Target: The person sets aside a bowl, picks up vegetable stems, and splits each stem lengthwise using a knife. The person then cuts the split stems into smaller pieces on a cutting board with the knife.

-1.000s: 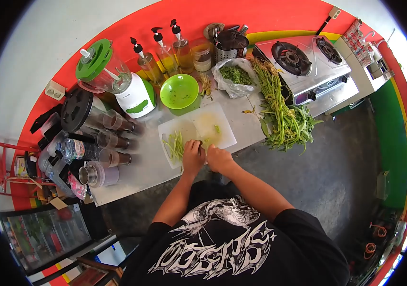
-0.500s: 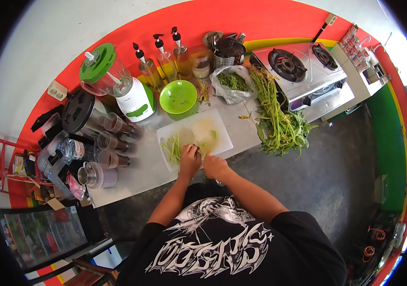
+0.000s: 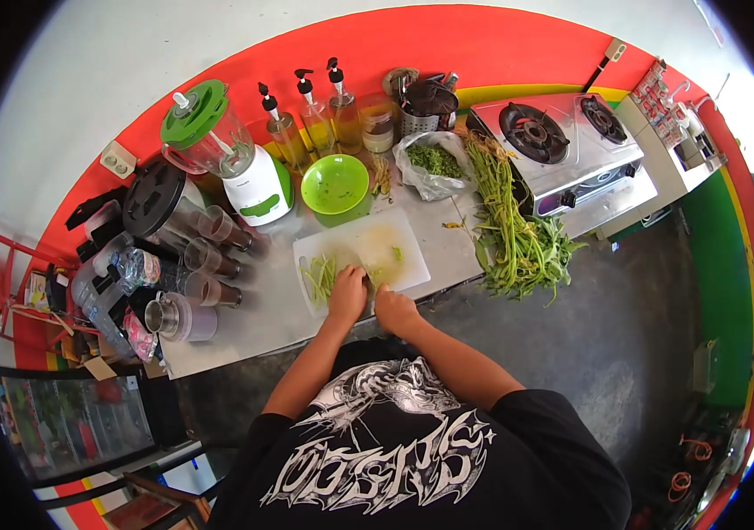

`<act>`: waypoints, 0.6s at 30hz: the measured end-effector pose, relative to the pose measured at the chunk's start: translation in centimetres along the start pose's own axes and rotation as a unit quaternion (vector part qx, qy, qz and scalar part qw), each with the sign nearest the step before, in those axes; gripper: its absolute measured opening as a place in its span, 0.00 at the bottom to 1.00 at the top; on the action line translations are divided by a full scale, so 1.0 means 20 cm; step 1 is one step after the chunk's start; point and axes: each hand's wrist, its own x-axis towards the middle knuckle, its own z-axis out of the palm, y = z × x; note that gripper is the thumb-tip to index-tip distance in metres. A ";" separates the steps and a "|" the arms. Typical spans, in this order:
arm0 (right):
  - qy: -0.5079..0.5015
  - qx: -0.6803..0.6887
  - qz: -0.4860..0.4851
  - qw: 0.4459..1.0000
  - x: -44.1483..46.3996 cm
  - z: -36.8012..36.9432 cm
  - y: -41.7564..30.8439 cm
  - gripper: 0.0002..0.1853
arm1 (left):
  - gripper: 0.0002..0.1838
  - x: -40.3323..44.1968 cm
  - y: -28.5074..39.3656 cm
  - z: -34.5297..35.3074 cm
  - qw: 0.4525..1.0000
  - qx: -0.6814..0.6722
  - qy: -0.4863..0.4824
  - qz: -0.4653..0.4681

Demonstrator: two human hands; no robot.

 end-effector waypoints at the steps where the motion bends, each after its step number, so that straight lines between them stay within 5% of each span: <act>1: -0.006 -0.005 -0.009 1.000 0.01 -0.03 0.00 0.14 | 0.06 0.00 0.00 0.00 1.000 0.008 0.005 0.000; 15: -0.020 0.019 -0.032 0.999 0.06 -0.04 -0.01 0.18 | 0.07 -0.10 0.01 -0.09 0.994 -0.052 0.055 0.075; 18: -0.063 0.017 0.023 0.998 0.03 -0.07 -0.01 0.26 | 0.09 -0.09 0.00 -0.10 0.996 -0.040 0.025 0.074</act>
